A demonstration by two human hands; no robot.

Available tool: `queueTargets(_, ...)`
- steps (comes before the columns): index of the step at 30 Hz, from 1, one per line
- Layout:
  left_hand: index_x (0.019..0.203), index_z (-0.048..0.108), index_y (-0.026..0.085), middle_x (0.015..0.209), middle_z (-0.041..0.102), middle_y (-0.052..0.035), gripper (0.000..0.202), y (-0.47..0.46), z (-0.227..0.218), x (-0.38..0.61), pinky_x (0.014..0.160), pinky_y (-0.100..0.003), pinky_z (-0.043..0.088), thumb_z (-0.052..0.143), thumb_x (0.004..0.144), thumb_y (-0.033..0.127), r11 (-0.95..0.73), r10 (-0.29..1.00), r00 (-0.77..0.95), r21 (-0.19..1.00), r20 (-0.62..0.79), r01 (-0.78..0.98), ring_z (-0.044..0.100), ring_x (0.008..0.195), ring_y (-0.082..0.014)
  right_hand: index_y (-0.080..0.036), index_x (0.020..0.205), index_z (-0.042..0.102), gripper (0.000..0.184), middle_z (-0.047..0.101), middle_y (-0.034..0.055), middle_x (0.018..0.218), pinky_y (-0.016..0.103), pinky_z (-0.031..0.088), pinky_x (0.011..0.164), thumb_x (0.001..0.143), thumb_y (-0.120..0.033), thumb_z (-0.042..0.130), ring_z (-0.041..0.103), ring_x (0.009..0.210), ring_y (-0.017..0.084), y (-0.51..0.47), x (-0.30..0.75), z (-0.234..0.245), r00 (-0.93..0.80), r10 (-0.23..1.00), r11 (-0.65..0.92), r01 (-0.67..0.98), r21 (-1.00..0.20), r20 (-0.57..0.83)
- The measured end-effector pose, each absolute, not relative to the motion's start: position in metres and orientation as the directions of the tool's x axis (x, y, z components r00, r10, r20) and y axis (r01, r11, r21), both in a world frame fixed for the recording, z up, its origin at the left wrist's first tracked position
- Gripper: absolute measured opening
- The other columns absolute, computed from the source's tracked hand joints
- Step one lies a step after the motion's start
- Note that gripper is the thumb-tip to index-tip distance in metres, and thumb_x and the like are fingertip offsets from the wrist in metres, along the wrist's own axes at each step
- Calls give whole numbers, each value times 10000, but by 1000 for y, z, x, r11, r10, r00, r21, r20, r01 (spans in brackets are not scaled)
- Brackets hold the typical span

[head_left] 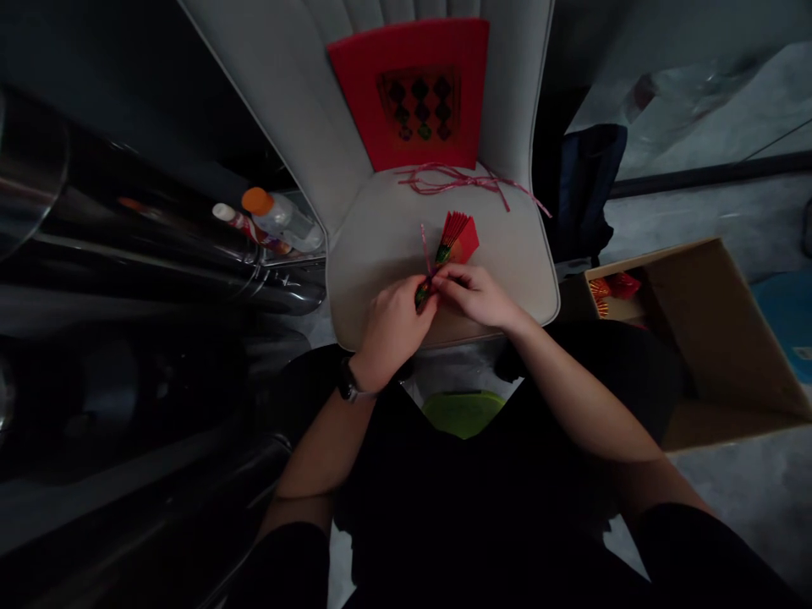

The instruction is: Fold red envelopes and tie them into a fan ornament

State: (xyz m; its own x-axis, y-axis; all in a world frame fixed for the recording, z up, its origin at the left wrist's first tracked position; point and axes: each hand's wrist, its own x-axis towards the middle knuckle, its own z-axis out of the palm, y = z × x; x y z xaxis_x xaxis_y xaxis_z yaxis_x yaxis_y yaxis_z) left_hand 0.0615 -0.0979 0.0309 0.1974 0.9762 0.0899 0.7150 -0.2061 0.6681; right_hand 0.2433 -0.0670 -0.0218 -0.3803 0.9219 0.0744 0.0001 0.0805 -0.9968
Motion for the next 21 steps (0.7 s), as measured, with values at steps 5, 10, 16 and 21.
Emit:
queueTargets(5, 1010, 804, 197, 988, 809, -97, 253, -66, 11, 41, 835, -363, 591, 776, 881, 412, -22, 985, 167, 919, -48, 394, 753, 908, -259, -192, 882, 705, 334, 643, 0, 752, 264, 430, 631, 955, -514, 656, 536, 673, 135, -54, 253, -9, -229, 972, 42, -34, -999, 49)
queueTargets(10, 947, 781, 210, 907, 799, -54, 397, -47, -12, 14, 774, -352, 618, 868, 744, 539, 232, 971, 69, 971, -229, -52, 763, 860, -232, -225, 893, 645, 327, 576, -38, 657, 245, 387, 498, 910, -543, 719, 495, 543, 113, -53, 263, -4, 42, 999, 30, -141, -990, 24)
queueTargets(16, 957, 767, 211, 920, 812, -65, 414, -58, -18, 17, 802, -368, 631, 888, 713, 523, 288, 957, 84, 942, -277, -172, 785, 895, -246, -242, 1142, 689, 319, 712, 12, 867, 290, 538, 654, 886, -417, 766, 672, 716, 154, -85, 253, 15, -185, 969, 149, -103, -983, 167)
queueTargets(21, 891, 764, 223, 868, 808, -54, 358, -66, -14, 23, 715, -334, 631, 882, 715, 511, 330, 943, 94, 928, -318, -171, 776, 790, -223, -247, 1192, 722, 303, 767, 37, 983, 326, 596, 783, 896, -311, 721, 736, 827, 182, -92, 253, 30, -259, 942, 196, -97, -976, 215)
